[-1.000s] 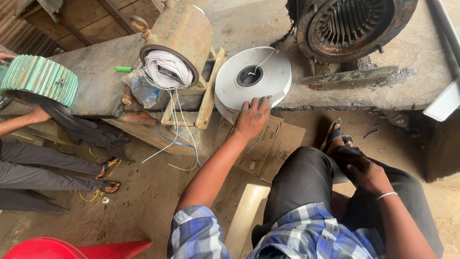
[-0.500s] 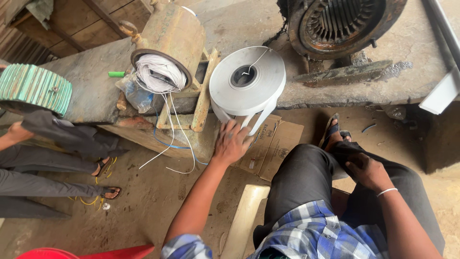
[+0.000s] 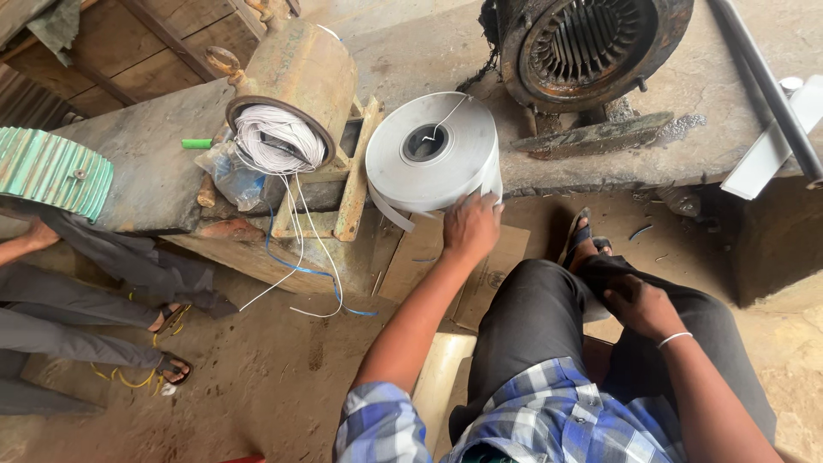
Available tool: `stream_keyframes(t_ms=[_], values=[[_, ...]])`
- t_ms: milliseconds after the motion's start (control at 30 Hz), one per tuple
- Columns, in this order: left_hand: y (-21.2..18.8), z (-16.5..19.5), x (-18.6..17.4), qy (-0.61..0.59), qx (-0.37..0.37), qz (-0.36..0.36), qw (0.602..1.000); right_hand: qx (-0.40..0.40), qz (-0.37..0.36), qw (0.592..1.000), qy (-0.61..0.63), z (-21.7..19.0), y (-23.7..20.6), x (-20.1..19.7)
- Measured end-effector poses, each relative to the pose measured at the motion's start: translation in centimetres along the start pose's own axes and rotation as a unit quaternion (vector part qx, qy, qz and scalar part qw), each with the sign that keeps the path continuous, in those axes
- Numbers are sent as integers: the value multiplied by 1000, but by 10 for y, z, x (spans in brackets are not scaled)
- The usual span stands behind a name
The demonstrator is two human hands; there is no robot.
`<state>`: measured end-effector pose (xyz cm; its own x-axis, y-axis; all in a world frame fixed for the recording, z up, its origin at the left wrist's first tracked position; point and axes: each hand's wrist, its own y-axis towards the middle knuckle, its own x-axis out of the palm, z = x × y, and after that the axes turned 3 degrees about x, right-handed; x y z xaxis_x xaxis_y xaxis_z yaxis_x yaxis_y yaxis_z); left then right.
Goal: The person sits at a workbench and pulls white flat strips from a large roll, aligns and folds a bundle of strips on their lap, and cuts the strips into shorter pieces using red-handled scissors. They stack the cut pieces and place some pieces into the opening of a machine on the bench.
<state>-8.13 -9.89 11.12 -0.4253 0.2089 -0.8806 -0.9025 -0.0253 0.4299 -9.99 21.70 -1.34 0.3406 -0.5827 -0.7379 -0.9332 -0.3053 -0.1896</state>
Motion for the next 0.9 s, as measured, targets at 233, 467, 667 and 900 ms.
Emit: stream_keyframes(t_ms=[233,467,667,900], values=[[-117,-2,-54,22,145,6,989,-27,-72,995,71,-23,6,17],[-178,-23,-82,-83,19,44,995,78,-262,731,625,-165,63,36],[-177,-24,-89,-98,8,45,994,92,-202,714,664,-207,68,58],[-117,4,-85,-182,-140,-30,973,-128,-186,862,453,-130,-53,92]])
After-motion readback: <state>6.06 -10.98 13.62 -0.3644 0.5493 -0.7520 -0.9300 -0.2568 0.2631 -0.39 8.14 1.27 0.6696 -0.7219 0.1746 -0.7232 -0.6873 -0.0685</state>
